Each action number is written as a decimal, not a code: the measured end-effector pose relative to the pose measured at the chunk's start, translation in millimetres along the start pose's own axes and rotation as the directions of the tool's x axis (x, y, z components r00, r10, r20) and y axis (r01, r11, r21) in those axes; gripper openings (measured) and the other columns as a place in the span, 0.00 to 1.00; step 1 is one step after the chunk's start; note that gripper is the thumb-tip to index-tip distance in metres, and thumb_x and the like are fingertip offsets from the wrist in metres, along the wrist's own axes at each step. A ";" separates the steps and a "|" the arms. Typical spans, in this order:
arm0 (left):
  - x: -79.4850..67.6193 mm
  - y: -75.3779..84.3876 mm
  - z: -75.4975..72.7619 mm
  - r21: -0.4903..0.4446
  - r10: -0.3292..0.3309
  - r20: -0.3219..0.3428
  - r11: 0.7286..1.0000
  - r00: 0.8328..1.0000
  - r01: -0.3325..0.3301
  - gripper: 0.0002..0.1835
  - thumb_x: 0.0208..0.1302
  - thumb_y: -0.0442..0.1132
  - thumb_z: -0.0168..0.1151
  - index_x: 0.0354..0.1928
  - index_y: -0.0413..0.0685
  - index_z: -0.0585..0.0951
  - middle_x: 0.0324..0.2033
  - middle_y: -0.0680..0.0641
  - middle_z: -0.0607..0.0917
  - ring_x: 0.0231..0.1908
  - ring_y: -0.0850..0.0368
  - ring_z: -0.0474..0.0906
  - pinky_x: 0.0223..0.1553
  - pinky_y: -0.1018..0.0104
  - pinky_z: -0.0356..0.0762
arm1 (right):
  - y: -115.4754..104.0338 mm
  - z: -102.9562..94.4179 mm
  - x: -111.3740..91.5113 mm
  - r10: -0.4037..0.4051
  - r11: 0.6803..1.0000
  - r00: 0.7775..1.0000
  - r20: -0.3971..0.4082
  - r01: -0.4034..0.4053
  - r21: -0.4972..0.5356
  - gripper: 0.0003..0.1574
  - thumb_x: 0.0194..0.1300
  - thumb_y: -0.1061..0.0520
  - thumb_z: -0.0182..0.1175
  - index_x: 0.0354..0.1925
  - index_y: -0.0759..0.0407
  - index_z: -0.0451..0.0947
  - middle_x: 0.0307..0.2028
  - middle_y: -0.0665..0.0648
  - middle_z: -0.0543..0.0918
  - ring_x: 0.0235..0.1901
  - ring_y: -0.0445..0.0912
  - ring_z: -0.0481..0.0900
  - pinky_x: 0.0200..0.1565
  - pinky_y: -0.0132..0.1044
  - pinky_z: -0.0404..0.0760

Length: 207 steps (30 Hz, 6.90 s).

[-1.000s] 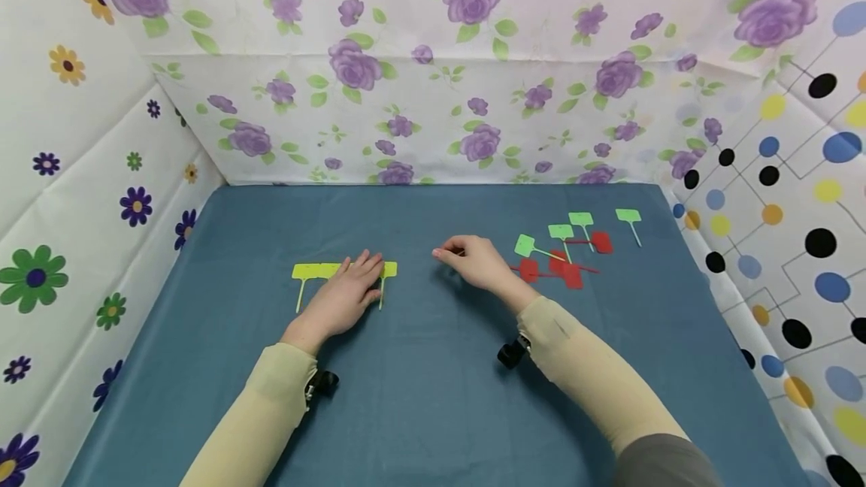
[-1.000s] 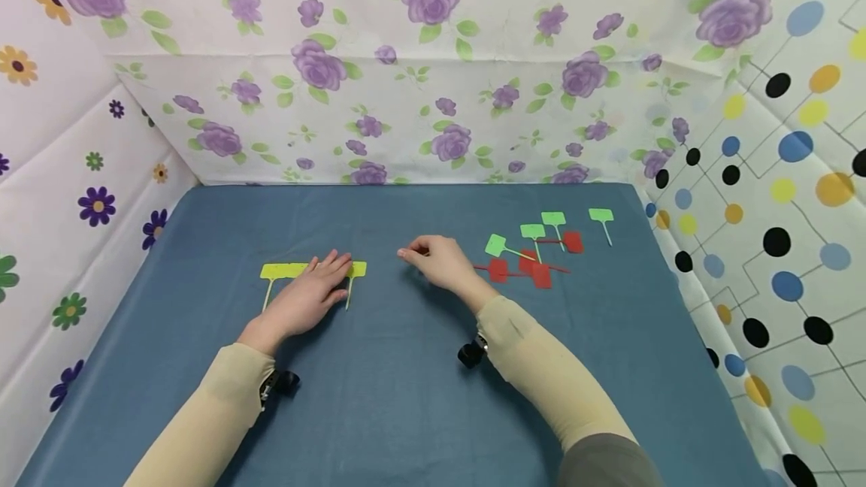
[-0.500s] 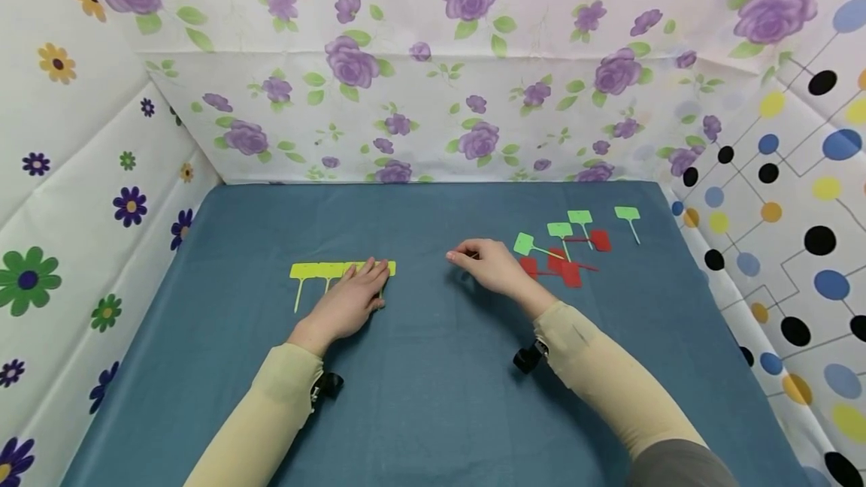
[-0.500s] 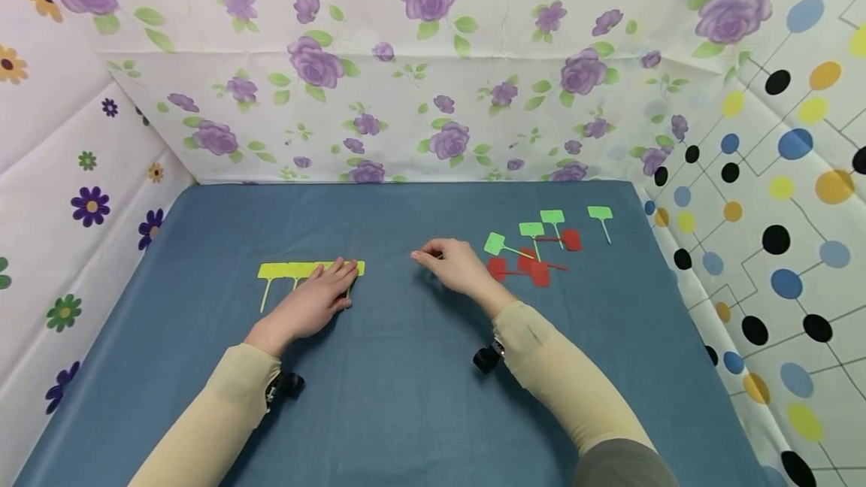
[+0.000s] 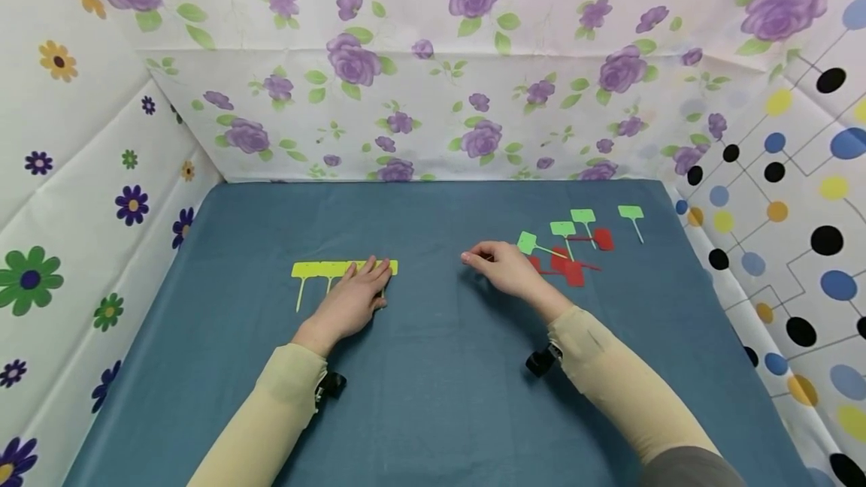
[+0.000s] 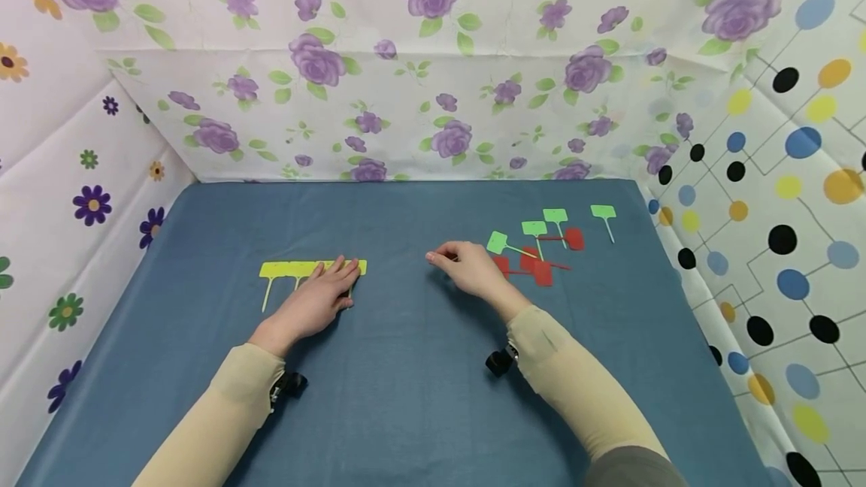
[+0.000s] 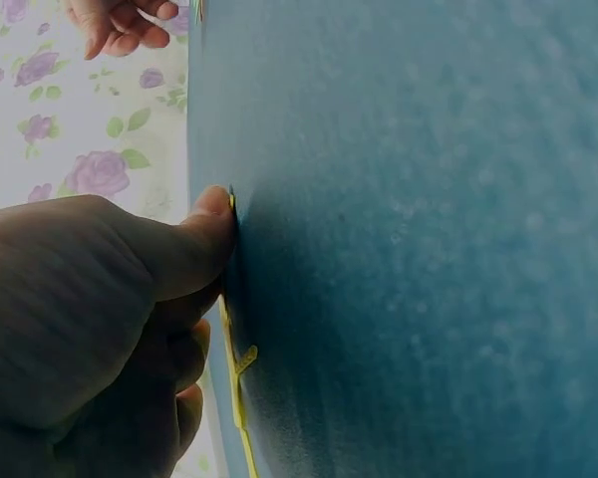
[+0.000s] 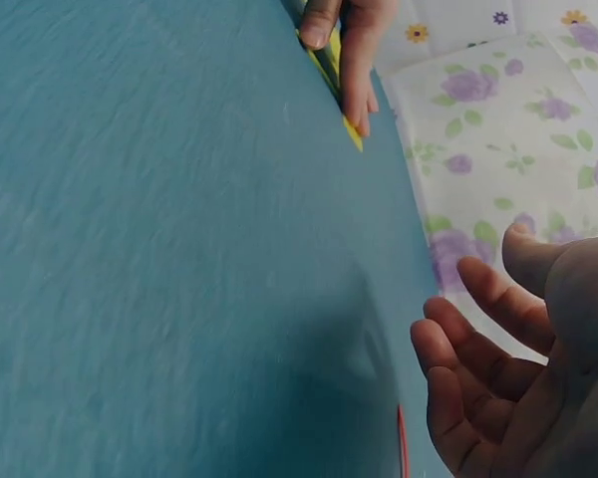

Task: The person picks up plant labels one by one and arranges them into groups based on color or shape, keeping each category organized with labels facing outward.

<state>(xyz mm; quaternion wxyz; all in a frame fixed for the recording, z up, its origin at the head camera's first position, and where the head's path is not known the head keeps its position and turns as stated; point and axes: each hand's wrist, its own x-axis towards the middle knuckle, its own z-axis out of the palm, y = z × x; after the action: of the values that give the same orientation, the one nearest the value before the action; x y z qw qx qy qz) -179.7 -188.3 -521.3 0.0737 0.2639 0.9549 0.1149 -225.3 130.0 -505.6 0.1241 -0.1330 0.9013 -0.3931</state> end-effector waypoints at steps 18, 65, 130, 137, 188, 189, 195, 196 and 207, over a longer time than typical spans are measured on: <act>1.0 0.1 -0.8 0.001 0.002 0.004 1.000 1.000 -0.002 0.34 0.72 0.42 0.60 0.75 0.41 0.63 0.75 0.42 0.60 0.75 0.43 0.51 0.74 0.42 0.45 | 50.8 -49.7 -44.7 0.112 0.992 0.991 -0.072 -0.115 -0.045 0.15 0.70 0.41 0.62 0.48 0.45 0.84 0.41 0.49 0.85 0.39 0.46 0.81 0.38 0.42 0.81; 2.1 4.2 -1.7 0.000 -0.005 0.032 1.000 0.999 0.005 0.34 0.72 0.42 0.60 0.75 0.40 0.61 0.75 0.42 0.58 0.75 0.43 0.51 0.75 0.43 0.44 | 86.6 -76.2 -79.9 0.253 0.907 0.922 -0.292 -0.331 -0.259 0.35 0.63 0.41 0.68 0.60 0.58 0.77 0.46 0.63 0.80 0.43 0.56 0.77 0.40 0.53 0.79; 4.8 5.9 -0.8 -0.011 -0.023 0.049 1.000 0.998 0.024 0.34 0.73 0.41 0.59 0.76 0.41 0.61 0.75 0.42 0.58 0.75 0.43 0.50 0.75 0.43 0.44 | 49.2 -35.2 -30.2 0.256 0.840 0.908 -0.330 -0.378 -0.388 0.22 0.58 0.42 0.73 0.39 0.57 0.84 0.44 0.63 0.77 0.44 0.61 0.72 0.42 0.61 0.76; 3.9 7.3 -2.6 -0.017 -0.026 0.047 1.000 0.999 0.026 0.34 0.73 0.41 0.59 0.75 0.41 0.61 0.75 0.42 0.58 0.75 0.43 0.51 0.75 0.44 0.44 | 49.4 -34.2 -27.6 0.213 0.858 0.910 -0.356 -0.349 -0.378 0.19 0.55 0.45 0.75 0.36 0.55 0.82 0.37 0.60 0.78 0.41 0.59 0.73 0.37 0.57 0.77; 2.6 5.2 -4.0 -0.035 -0.034 0.047 0.999 0.998 0.036 0.34 0.73 0.40 0.59 0.76 0.42 0.60 0.76 0.42 0.56 0.75 0.43 0.50 0.75 0.42 0.43 | 9.3 -29.5 -3.6 -0.336 0.941 0.942 -0.024 0.334 -0.050 0.06 0.65 0.43 0.67 0.37 0.40 0.88 0.50 0.43 0.81 0.52 0.43 0.75 0.45 0.44 0.80; 2.9 5.4 -4.1 -0.035 -0.036 0.048 0.999 0.998 0.037 0.33 0.73 0.40 0.59 0.76 0.42 0.60 0.76 0.43 0.56 0.75 0.43 0.49 0.75 0.43 0.43 | 7.5 -28.4 -1.6 -0.333 0.943 0.943 -0.011 0.332 -0.037 0.06 0.67 0.43 0.65 0.38 0.40 0.87 0.50 0.43 0.81 0.51 0.43 0.75 0.44 0.44 0.81; 5.6 5.7 -4.5 -0.025 -0.033 0.063 0.999 0.997 0.034 0.33 0.74 0.41 0.58 0.76 0.42 0.60 0.76 0.43 0.56 0.75 0.43 0.49 0.75 0.42 0.43 | -1.5 -20.2 11.5 -0.308 0.951 0.951 0.038 0.309 -0.031 0.10 0.77 0.45 0.52 0.42 0.42 0.79 0.58 0.45 0.77 0.59 0.46 0.71 0.52 0.46 0.76; 6.0 5.5 -4.3 -0.022 -0.030 0.064 0.999 0.998 0.032 0.33 0.74 0.41 0.58 0.76 0.42 0.60 0.76 0.43 0.56 0.75 0.43 0.49 0.75 0.42 0.43 | -2.8 -18.7 13.8 -0.305 0.951 0.951 0.044 0.306 -0.036 0.10 0.78 0.45 0.51 0.41 0.43 0.78 0.59 0.45 0.76 0.61 0.47 0.70 0.56 0.47 0.74; 3.1 5.6 -5.3 -0.026 -0.032 0.055 0.999 0.998 0.033 0.33 0.73 0.40 0.59 0.75 0.41 0.61 0.75 0.42 0.58 0.75 0.42 0.50 0.74 0.41 0.44 | -9.4 -2.9 38.3 -0.255 0.958 0.958 0.132 0.269 -0.096 0.12 0.69 0.37 0.59 0.37 0.38 0.83 0.59 0.45 0.76 0.65 0.48 0.68 0.65 0.49 0.69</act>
<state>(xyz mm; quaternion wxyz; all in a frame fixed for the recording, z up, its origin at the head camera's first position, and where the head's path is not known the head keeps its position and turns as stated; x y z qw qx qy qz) -180.7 -182.9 -515.0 0.1051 0.2502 0.9550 0.1193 -260.6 112.9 -501.2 0.1165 -0.2813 0.8874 -0.3460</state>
